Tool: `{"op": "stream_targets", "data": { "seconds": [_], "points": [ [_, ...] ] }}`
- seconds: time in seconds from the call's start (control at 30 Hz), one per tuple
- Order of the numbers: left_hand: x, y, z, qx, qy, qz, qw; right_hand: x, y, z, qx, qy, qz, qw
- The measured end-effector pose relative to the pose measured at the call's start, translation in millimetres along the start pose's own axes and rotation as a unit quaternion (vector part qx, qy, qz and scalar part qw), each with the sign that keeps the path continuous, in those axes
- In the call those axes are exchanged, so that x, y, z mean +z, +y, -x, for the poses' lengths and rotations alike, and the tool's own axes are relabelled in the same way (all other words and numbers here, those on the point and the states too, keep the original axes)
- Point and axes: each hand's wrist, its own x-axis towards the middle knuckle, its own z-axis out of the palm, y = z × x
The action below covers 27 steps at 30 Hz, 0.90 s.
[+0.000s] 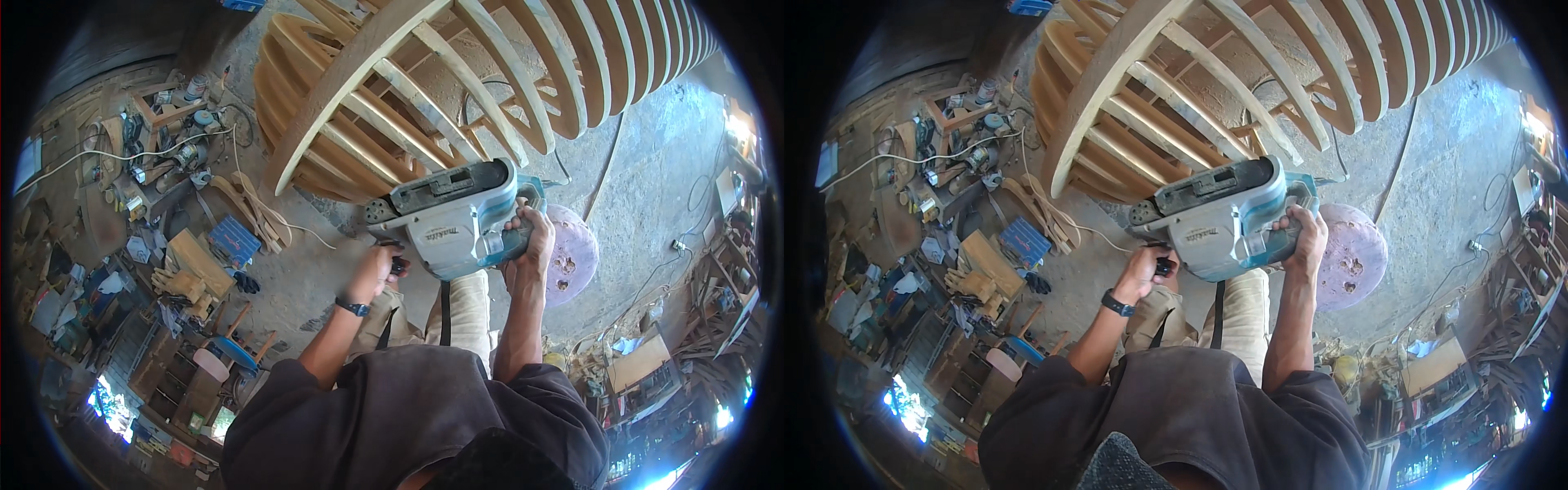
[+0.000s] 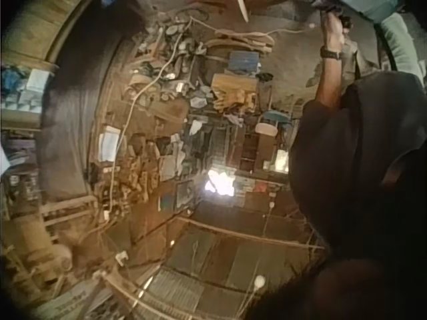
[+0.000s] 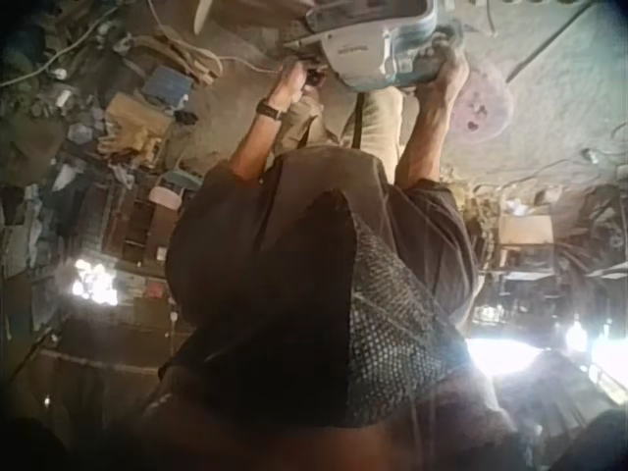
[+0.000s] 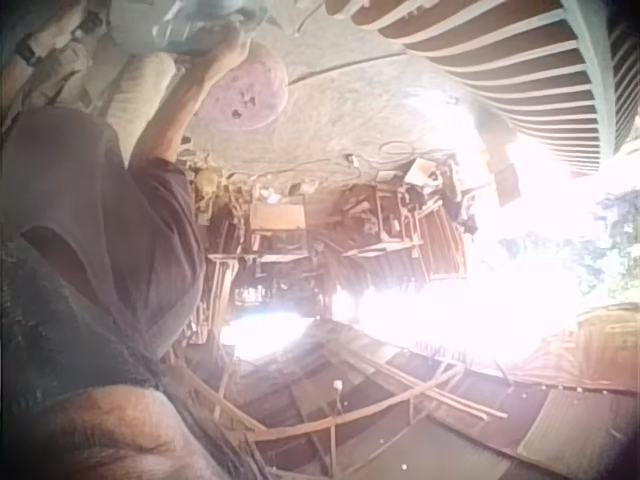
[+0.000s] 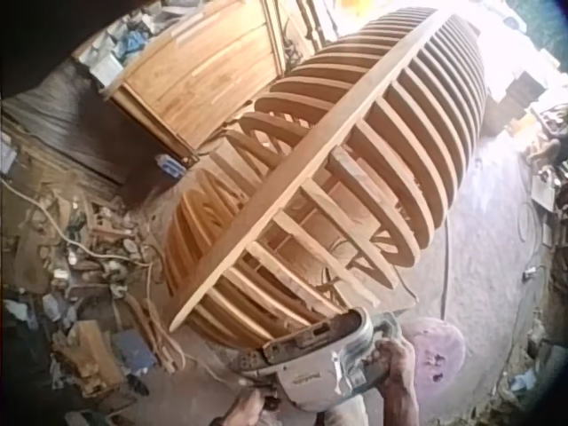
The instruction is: The person uses a belt sander to smooth the surface and edges of curved wooden ribs that form a large rounded furniture frame.
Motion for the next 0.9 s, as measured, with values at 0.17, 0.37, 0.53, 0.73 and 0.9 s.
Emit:
{"op": "stream_targets", "data": {
  "seconds": [0.17, 0.37, 0.53, 0.73, 0.9],
  "points": [
    [3.9, -14.5, -2.9, 0.039, 0.015, -0.031, 0.999, -11.9, 13.4, -2.6, -0.011, -0.011, 0.004, 1.0],
    [-43.9, 36.5, 35.3, 0.069, 0.024, -0.062, 0.995, 50.2, 15.1, 29.7, -0.035, -0.031, -0.058, 0.997],
    [-60.4, 132.8, 80.0, 0.065, 0.066, -0.064, 0.994, 126.0, -2.3, 54.8, -0.08, -0.092, -0.117, 0.986],
    [-54.2, 138.3, 84.9, 0.041, 0.086, -0.067, 0.993, 129.0, -7.7, 52.8, -0.054, -0.037, -0.104, 0.992],
    [-24.4, 73.0, 53.0, 0.005, 0.063, -0.072, 0.995, 55.3, -6.0, 31.9, -0.04, -0.017, -0.014, 0.999]
  ]
}}
